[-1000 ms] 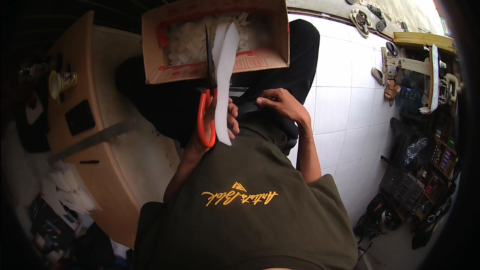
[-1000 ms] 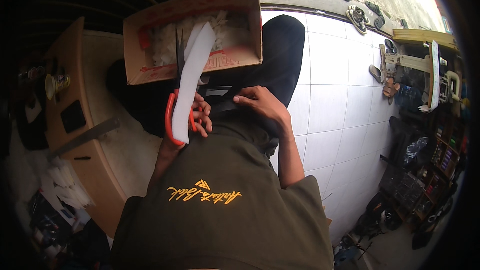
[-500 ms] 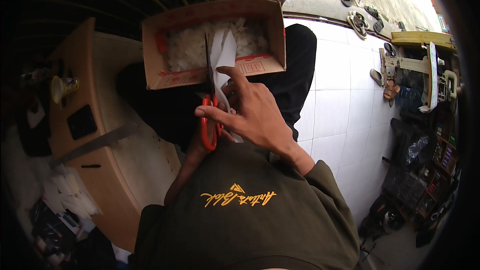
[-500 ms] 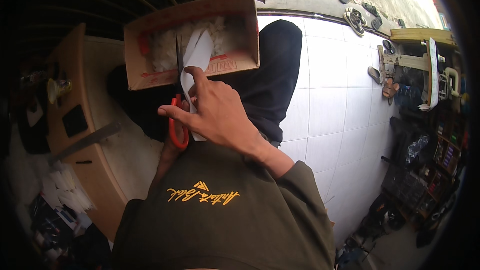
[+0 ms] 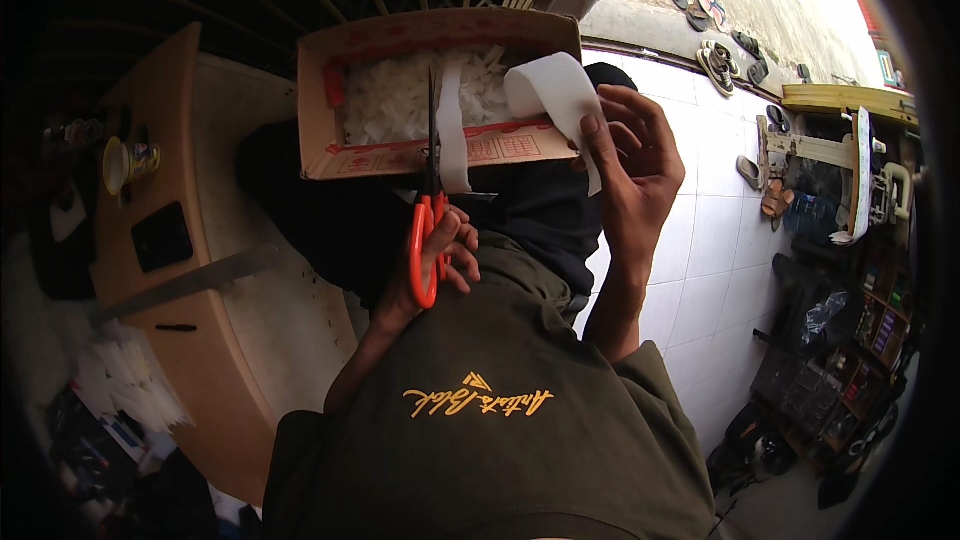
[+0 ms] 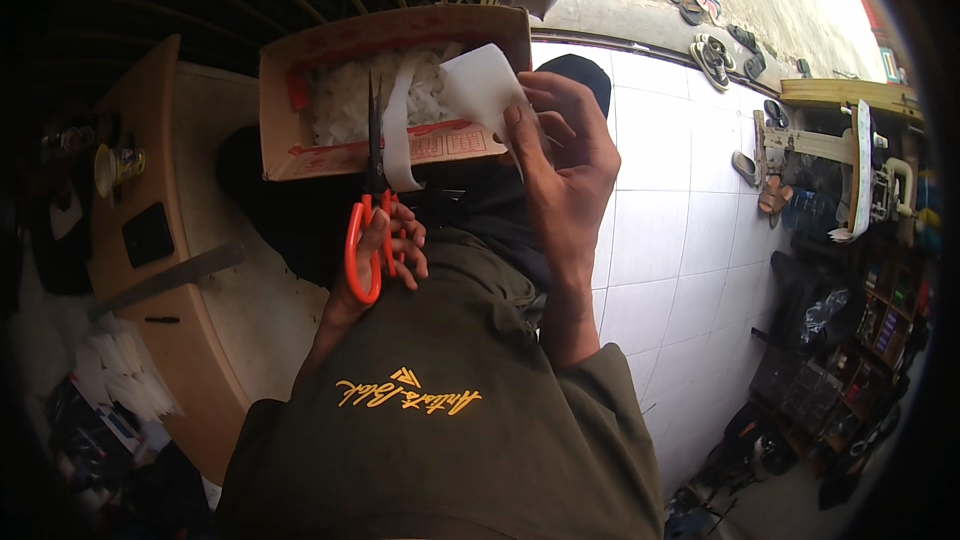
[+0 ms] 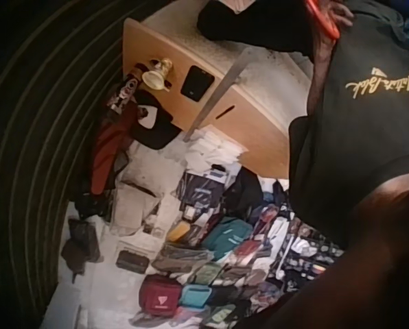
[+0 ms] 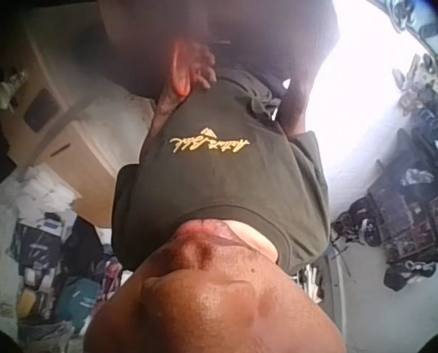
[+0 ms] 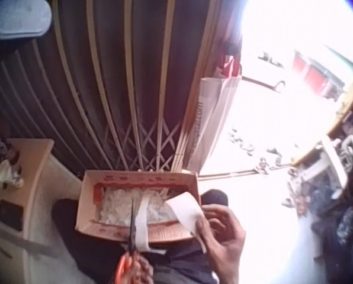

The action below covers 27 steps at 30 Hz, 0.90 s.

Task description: The person cuts a strip of white foam into smaller pieces using shears, letting the pieces fall into a cardboard box.

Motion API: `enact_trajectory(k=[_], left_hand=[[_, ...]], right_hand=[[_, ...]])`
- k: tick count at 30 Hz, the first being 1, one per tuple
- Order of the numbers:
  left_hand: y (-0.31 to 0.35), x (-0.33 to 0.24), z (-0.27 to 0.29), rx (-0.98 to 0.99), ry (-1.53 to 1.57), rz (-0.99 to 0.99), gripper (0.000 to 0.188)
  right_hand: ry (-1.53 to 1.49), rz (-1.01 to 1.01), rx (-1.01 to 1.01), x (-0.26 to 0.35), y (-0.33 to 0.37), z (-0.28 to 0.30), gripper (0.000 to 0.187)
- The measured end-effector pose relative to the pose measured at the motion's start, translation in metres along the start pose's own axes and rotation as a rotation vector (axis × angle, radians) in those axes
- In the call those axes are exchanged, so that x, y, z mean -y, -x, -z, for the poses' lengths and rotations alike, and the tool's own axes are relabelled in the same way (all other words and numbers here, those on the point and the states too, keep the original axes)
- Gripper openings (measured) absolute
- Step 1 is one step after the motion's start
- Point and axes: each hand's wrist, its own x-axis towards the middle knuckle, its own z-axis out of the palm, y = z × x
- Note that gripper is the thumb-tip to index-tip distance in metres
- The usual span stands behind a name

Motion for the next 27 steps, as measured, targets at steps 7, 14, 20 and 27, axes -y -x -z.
enact_trajectory(k=[7,14,20,27], left_hand=[[0.000,0.000,-0.001,0.001,0.006,-0.004,0.061],[0.000,0.002,-0.001,-0.005,0.025,-0.013,0.056],[0.000,0.002,-0.001,0.026,0.049,-0.013,0.052],[0.002,0.002,0.000,0.004,0.015,-0.032,0.051]], right_hand=[[0.486,0.174,0.181,-0.032,-0.019,-0.011,0.019],[0.700,0.435,0.304,-0.067,-0.062,-0.045,0.018],[0.914,0.678,0.385,-0.102,-0.095,-0.068,0.030],[0.783,0.395,0.325,-0.064,-0.058,-0.058,0.021]])
